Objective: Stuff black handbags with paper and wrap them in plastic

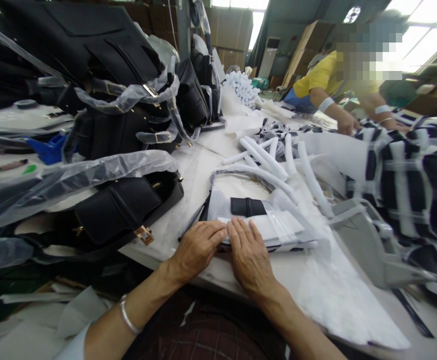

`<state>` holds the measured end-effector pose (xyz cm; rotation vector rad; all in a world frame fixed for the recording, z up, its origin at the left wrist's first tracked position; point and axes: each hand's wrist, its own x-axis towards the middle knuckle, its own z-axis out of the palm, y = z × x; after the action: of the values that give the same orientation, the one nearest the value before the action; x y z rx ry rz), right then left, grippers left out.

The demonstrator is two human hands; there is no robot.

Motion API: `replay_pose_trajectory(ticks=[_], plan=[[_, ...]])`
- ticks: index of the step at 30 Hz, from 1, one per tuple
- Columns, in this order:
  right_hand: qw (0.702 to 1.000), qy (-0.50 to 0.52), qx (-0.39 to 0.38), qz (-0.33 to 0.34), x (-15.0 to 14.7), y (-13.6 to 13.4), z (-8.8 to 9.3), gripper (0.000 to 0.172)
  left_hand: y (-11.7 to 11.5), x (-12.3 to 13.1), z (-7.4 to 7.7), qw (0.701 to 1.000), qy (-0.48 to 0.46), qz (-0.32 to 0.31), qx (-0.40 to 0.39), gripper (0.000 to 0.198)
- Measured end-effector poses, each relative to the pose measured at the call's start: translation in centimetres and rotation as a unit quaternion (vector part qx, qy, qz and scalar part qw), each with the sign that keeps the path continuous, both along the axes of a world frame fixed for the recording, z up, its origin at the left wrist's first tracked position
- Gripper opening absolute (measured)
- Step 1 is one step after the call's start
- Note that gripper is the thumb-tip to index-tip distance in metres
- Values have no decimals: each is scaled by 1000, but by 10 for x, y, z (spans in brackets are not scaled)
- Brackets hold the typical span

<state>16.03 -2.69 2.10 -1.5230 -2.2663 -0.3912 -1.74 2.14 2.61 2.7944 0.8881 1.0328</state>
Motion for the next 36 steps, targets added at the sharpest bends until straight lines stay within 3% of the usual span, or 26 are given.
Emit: replay_pose_trajectory(ticks=[4,8,14,22,26,31,36], plan=[[1000,5,8,-4,1,0,-3,42,0,1,3,998,8,-49,49,33],[999,6,-38,26,9,5,8,42,1,-1,-2,996,-30,-54,62,25],[996,-24,-75,-40,20,8,27,68,-1,1,-10,998,-53,-27,32,15],[999,-23,-5,-26,17,3,3,39,-1,3,-12,998,-53,-16,38,18],[1000,-3,-1,-3,24,3,0,38,-1,3,-13,999,-28,-14,43,29],[998,-20,-13,61,35,1,6,43,-6,3,-13,996,-37,-2,87,27],[997,3,29,71,36,-3,-2,45,-24,1,-3,984,79,31,153,34]])
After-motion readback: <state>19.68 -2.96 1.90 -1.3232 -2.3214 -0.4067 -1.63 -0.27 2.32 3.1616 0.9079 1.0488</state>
